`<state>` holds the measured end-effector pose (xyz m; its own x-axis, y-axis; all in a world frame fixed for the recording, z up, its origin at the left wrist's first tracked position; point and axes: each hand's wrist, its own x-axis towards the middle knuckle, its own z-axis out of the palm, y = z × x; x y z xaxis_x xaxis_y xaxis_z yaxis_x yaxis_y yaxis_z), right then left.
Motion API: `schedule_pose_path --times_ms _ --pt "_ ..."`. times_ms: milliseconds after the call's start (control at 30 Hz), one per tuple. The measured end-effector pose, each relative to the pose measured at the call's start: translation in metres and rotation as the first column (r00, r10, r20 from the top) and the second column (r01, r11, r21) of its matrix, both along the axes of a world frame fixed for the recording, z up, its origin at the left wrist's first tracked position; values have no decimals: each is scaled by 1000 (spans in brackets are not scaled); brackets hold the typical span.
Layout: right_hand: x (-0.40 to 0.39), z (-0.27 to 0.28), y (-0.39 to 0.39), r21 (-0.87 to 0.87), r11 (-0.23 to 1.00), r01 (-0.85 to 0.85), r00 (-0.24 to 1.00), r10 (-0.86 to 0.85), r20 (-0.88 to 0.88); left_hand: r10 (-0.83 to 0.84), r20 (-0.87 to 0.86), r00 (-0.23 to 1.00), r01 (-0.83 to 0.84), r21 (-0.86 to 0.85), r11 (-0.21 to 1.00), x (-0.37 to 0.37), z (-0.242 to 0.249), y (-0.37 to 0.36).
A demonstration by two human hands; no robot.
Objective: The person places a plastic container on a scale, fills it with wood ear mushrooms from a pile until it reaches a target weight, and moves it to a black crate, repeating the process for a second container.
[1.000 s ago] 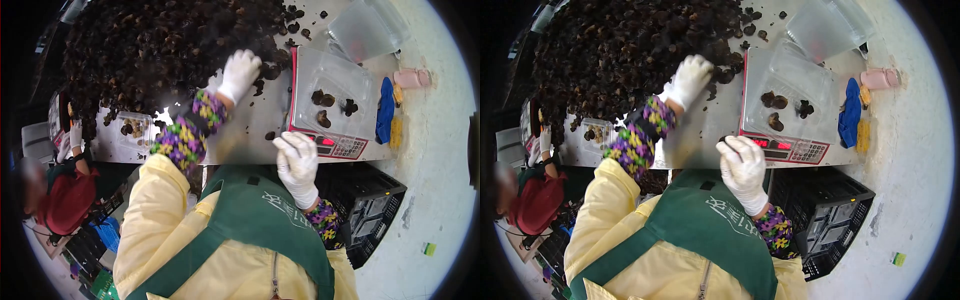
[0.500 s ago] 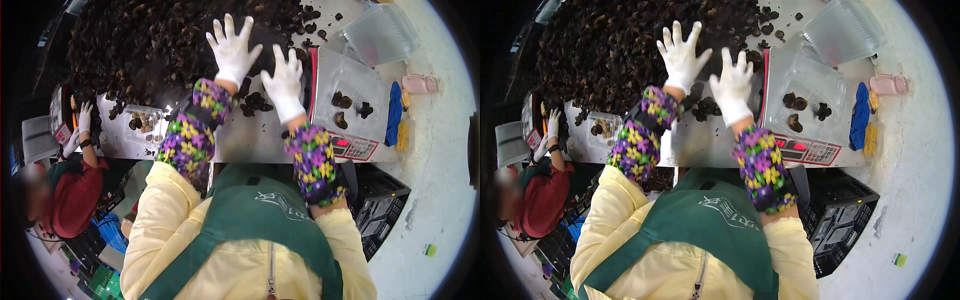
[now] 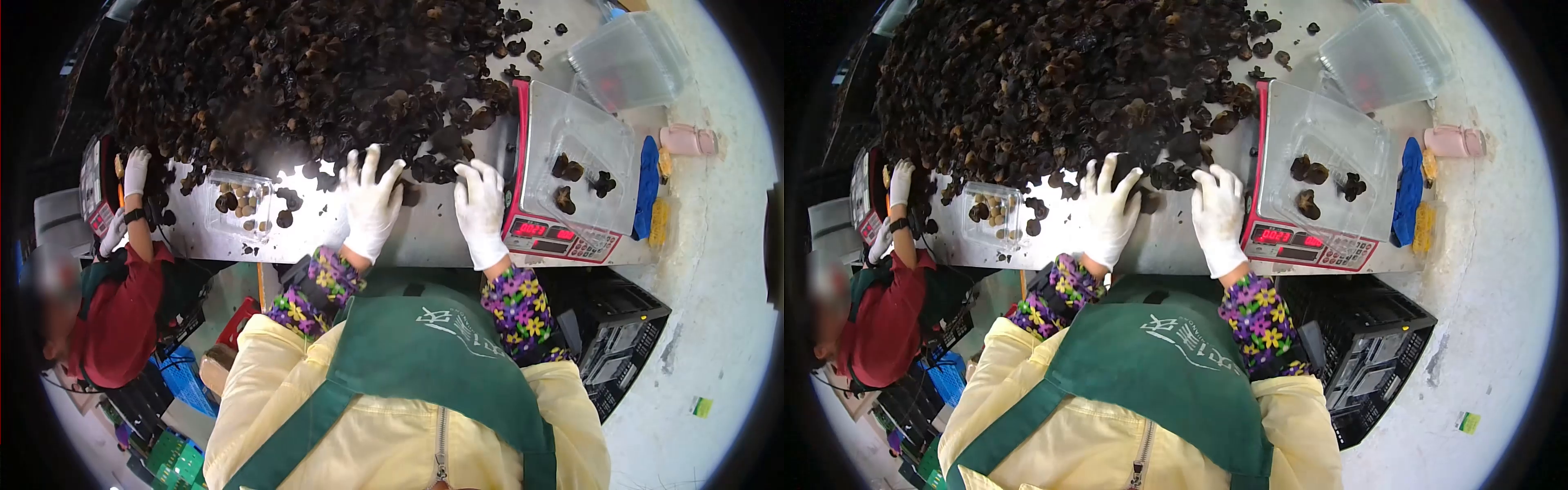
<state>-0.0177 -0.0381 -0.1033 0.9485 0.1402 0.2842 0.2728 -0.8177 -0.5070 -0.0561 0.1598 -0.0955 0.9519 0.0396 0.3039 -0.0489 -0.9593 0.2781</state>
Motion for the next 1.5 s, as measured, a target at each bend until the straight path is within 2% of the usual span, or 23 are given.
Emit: schedule_pose_path --times_ms 100,200,267,367,467,533,600,633,733,800,900,933,1000,1033,1067,1133,1233,1267,1300,1367,1400,1467,1500 --pt "-12 16 -2 -24 1000 -8 1000 8 8 90 -49 995 -96 -126 987 -20 -7 14" --pt "-5 32 12 20 997 -76 996 75 40 72 58 996 -63 -152 986 -15 -1 24" --pt "6 35 25 -68 985 -156 987 158 15 95 106 990 -73 -191 979 0 4 27" --pt "29 30 44 -187 976 -112 992 122 42 205 141 969 -194 -91 977 22 13 25" --pt "49 8 47 -274 962 7 1000 -3 15 107 25 994 -102 -154 983 29 9 26" --pt "49 2 39 -245 969 -24 1000 24 -4 50 -40 998 -55 -153 987 20 9 13" --pt "38 1 31 -162 968 -194 979 201 27 26 -19 999 -28 -119 992 18 8 6" --pt "31 3 28 -97 976 -193 972 203 114 49 15 999 -46 -145 988 22 8 5" --pt "15 4 16 -10 986 -165 978 164 127 33 207 978 -13 -96 995 55 13 -1" --pt "13 9 11 28 986 -163 978 158 136 -6 170 985 8 -11 1000 78 25 -11" --pt "7 25 10 351 934 -72 997 64 33 -67 24 997 62 167 984 103 16 -18" --pt "5 28 10 351 934 -70 997 62 33 -69 24 997 64 167 984 102 15 -18" --pt "2 31 10 652 745 139 982 -20 -186 -76 92 993 72 47 996 91 20 -18" --pt "0 34 8 672 728 136 982 -12 -186 -83 242 967 93 -29 995 77 27 -18" --pt "-4 36 4 675 725 138 982 -12 -189 -89 294 952 112 -62 992 59 38 -16" --pt "-13 41 -3 442 897 -25 992 77 -98 -56 280 958 84 -86 993 18 48 -10" --pt "-25 32 -6 263 960 -92 975 141 -173 25 185 982 -6 -105 994 -39 14 9" --pt "-26 23 -9 182 974 -135 970 167 -177 67 150 986 -46 -142 989 -53 3 14" --pt "-26 25 -5 184 972 -143 968 176 -177 65 63 996 -56 -140 989 -62 1 18" --pt "-24 28 4 -11 981 -194 981 194 -18 91 52 994 -80 -189 979 -66 -10 20" --pt "-23 28 8 -11 979 -206 979 205 -18 106 43 993 -93 -240 966 -63 -13 19" --pt "-21 28 17 -183 925 -334 930 292 -222 89 29 996 -79 -255 964 -48 -21 21" --pt "-19 29 22 -239 904 -354 921 292 -258 78 27 997 -71 -204 976 -38 -15 18"
